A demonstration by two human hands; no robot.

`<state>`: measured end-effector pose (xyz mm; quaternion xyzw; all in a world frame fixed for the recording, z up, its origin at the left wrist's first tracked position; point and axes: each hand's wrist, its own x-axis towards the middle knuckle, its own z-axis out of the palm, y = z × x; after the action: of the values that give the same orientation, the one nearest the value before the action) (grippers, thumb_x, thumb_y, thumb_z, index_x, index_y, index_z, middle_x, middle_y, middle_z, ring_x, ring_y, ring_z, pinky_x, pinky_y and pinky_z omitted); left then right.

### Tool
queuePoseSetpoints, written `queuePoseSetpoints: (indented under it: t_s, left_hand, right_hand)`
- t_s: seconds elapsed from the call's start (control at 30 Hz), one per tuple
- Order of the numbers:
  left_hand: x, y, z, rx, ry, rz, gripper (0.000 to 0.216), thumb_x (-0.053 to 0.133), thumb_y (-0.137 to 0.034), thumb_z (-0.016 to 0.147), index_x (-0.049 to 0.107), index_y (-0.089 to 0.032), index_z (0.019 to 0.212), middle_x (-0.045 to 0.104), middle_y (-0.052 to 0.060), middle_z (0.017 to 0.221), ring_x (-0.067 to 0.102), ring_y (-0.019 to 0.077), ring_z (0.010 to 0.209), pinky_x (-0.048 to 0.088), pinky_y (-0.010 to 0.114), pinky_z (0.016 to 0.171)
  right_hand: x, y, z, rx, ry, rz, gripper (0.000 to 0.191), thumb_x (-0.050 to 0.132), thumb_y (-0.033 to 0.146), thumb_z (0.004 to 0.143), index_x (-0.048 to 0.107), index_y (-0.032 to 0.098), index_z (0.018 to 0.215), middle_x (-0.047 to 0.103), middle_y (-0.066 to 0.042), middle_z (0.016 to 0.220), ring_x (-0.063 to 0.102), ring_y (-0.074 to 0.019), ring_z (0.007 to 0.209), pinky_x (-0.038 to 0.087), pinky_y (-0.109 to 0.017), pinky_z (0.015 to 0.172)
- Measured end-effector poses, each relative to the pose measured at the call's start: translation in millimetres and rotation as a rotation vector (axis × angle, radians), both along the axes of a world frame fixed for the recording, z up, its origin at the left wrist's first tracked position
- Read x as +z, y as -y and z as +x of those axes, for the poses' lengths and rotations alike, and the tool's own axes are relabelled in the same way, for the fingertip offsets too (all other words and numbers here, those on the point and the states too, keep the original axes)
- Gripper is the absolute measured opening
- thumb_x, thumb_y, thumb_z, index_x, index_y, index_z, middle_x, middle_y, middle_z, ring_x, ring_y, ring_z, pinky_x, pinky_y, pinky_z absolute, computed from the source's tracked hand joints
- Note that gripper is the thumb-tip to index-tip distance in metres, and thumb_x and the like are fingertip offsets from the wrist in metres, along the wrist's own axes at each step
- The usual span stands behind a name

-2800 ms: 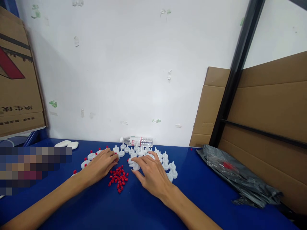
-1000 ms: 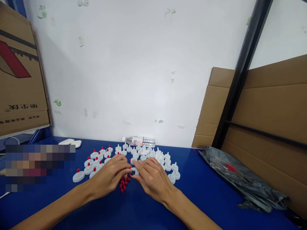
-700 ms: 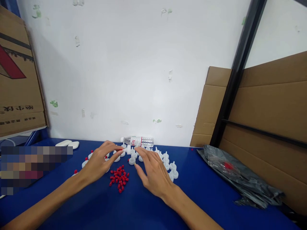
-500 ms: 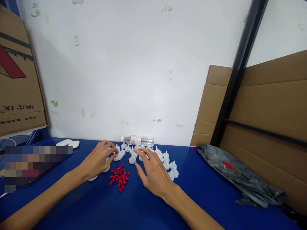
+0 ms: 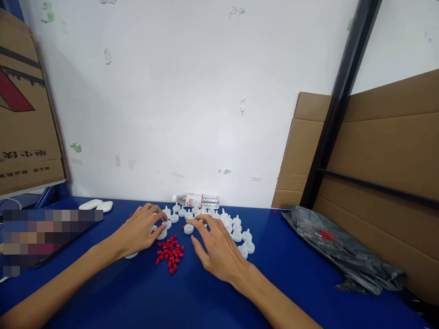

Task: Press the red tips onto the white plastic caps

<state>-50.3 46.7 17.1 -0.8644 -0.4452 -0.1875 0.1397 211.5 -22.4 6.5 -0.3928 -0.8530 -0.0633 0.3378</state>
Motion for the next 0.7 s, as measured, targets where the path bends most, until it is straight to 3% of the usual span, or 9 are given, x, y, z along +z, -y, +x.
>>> queuePoseSetpoints:
  t_s: [0.17, 0.3, 0.7]
  left_hand:
    - [8.2, 2.6, -3.0, 0.104, -0.112, 0.027, 0.034, 0.041, -0.037, 0.095, 0.061, -0.018, 0.075, 0.064, 0.010, 0.078, 0.059, 0.0293, 0.079, 0.041, 0.043, 0.076]
    - [4.9, -0.1, -5.2, 0.124, -0.173, 0.011, 0.036, 0.041, -0.031, 0.092, 0.061, -0.019, 0.066, 0.065, 0.011, 0.066, 0.061, 0.0281, 0.065, 0.039, 0.041, 0.071]
    - [11.1, 4.2, -11.4, 0.089, -0.190, -0.039, 0.038, 0.037, -0.028, 0.092, 0.052, -0.020, 0.059, 0.063, 0.009, 0.066, 0.057, 0.0256, 0.072, 0.036, 0.034, 0.064]
  right_hand:
    - [0.1, 0.3, -0.1, 0.016, -0.009, 0.003, 0.042, 0.049, 0.021, 0.096, 0.046, 0.028, 0.137, 0.050, -0.010, 0.134, 0.054, -0.0254, 0.116, 0.049, -0.046, 0.099]
    - [0.9, 0.5, -0.1, 0.014, 0.005, 0.002, 0.038, 0.048, 0.020, 0.097, 0.048, 0.027, 0.134, 0.052, -0.009, 0.131, 0.054, -0.0248, 0.115, 0.048, -0.045, 0.098]
    - [0.1, -1.5, 1.2, 0.032, 0.007, -0.009, 0.037, 0.049, 0.020, 0.096, 0.049, 0.027, 0.133, 0.053, -0.008, 0.128, 0.052, -0.0238, 0.113, 0.045, -0.043, 0.099]
